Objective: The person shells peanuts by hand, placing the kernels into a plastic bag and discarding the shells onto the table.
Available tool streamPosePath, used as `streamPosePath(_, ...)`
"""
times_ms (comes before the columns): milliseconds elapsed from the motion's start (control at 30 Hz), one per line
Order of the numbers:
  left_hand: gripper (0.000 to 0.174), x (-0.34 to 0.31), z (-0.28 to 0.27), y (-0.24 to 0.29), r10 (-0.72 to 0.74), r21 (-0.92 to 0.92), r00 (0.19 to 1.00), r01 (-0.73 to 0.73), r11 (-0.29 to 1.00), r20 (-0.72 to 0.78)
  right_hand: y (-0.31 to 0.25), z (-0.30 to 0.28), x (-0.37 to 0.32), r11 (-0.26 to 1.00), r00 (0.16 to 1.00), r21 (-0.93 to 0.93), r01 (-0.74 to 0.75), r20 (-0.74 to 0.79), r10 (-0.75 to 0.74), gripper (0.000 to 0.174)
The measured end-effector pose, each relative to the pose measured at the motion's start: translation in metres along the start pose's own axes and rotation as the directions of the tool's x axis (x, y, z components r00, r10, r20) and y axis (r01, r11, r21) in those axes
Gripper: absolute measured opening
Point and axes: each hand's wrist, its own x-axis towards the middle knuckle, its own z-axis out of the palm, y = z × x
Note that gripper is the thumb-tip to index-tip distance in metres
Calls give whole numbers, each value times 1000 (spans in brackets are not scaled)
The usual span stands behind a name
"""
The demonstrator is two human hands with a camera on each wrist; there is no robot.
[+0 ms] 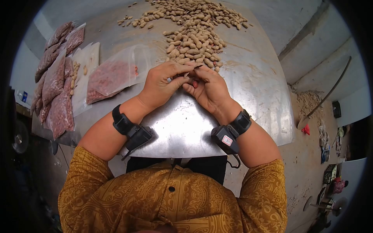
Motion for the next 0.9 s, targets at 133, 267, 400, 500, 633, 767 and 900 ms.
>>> streamPosePath(133,24,-1,-1,6,-255,-149,966,256,955,27,-5,5,-1,994,1000,-108,25,19,-23,24)
streamPosePath(267,21,-1,-3,0,-460,-399,888,425,812,10,-9,2,-1,847,982,-509,155,-16,-189,24)
streamPosePath(400,15,0,-12,-2,-471,-376,875,403,835,-108,-12,-6,1,316,931,-909,273,167,-326,25)
streamPosePath(500,10,-2,-22,-18,-442,-359,889,378,853,-116,-13,-7,2,-24,881,-947,319,306,-361,24)
streamPosePath(633,10,-2,-29,-20,-559,-342,826,508,791,-66,-25,2,-6,-183,943,-976,117,167,-288,23)
streamPosePath(767,16,0,-34,-33,-448,-17,886,449,893,-122,-53,-21,-2,-220,922,-974,62,140,-360,21)
streamPosePath(900,22,0,-40,-27,-303,317,950,310,896,-72,-77,-26,-9,-225,945,-974,-28,47,-323,19)
